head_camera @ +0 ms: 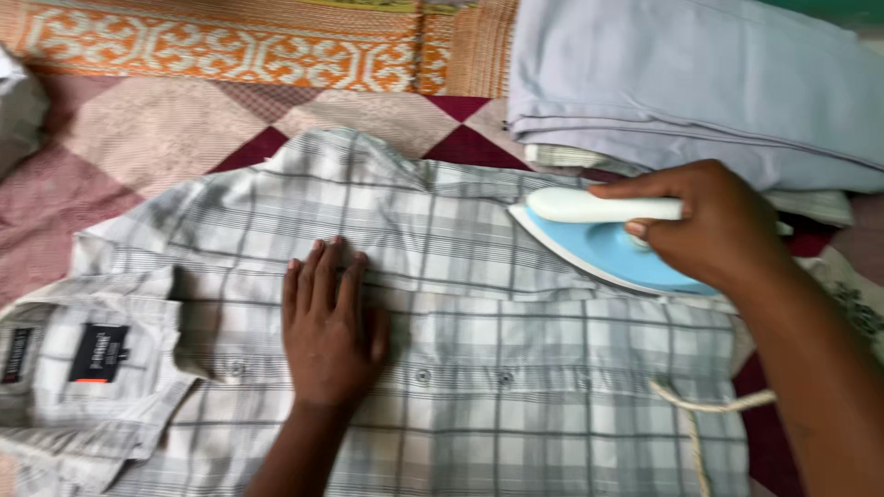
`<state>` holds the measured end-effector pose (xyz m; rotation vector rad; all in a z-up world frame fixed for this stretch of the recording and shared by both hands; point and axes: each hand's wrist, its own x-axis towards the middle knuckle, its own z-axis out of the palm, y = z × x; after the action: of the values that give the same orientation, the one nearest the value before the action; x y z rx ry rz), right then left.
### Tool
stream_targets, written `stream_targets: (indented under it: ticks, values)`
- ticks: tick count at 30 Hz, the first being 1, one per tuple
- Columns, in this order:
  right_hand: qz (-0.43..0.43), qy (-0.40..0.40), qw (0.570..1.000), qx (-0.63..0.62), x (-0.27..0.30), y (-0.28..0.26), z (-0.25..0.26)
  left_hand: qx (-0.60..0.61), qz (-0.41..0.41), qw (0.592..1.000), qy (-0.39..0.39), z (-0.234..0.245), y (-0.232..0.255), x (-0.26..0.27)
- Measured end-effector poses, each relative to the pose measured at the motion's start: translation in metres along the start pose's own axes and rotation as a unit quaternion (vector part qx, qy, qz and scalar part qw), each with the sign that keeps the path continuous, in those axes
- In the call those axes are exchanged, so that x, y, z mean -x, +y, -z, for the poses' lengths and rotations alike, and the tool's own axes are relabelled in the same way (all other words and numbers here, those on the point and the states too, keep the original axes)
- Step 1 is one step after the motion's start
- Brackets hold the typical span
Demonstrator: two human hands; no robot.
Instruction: The person irons a plaid shirt laid flat on a patterned bedspread. They smooth the fabric with their hands, then use a blue and white iron to press the front, collar, and shoulder areas. The shirt is adjusted and repositioned several times during the process.
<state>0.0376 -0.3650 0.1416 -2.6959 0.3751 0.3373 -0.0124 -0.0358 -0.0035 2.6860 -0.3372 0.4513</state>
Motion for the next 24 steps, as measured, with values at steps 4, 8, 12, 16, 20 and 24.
stream_targets:
  ticks: [4,8,12,16,20,24]
  values:
    - [0.034,0.02,0.999,0.001,0.003,0.003,0.002,0.063,0.063,0.996,0.013,-0.042,0.091,-0.005]
    - [0.107,-0.028,0.993,0.05,-0.003,0.019,0.014,0.006,0.166,0.986,0.029,-0.061,0.152,-0.003]
    - [0.152,0.0,0.982,0.114,-0.002,0.035,0.027,0.004,0.14,0.99,-0.01,-0.064,0.153,-0.01]
    - [0.091,-0.033,0.991,0.089,0.008,0.028,0.021,-0.015,0.085,0.995,-0.046,-0.06,0.153,-0.004]
    - [0.05,-0.027,0.998,0.036,0.026,0.032,0.022,-0.021,0.051,0.995,-0.084,-0.064,0.153,-0.003]
    - [-0.036,-0.022,0.998,-0.036,0.042,0.048,0.02,-0.018,0.05,0.995,-0.078,-0.068,0.15,-0.001]
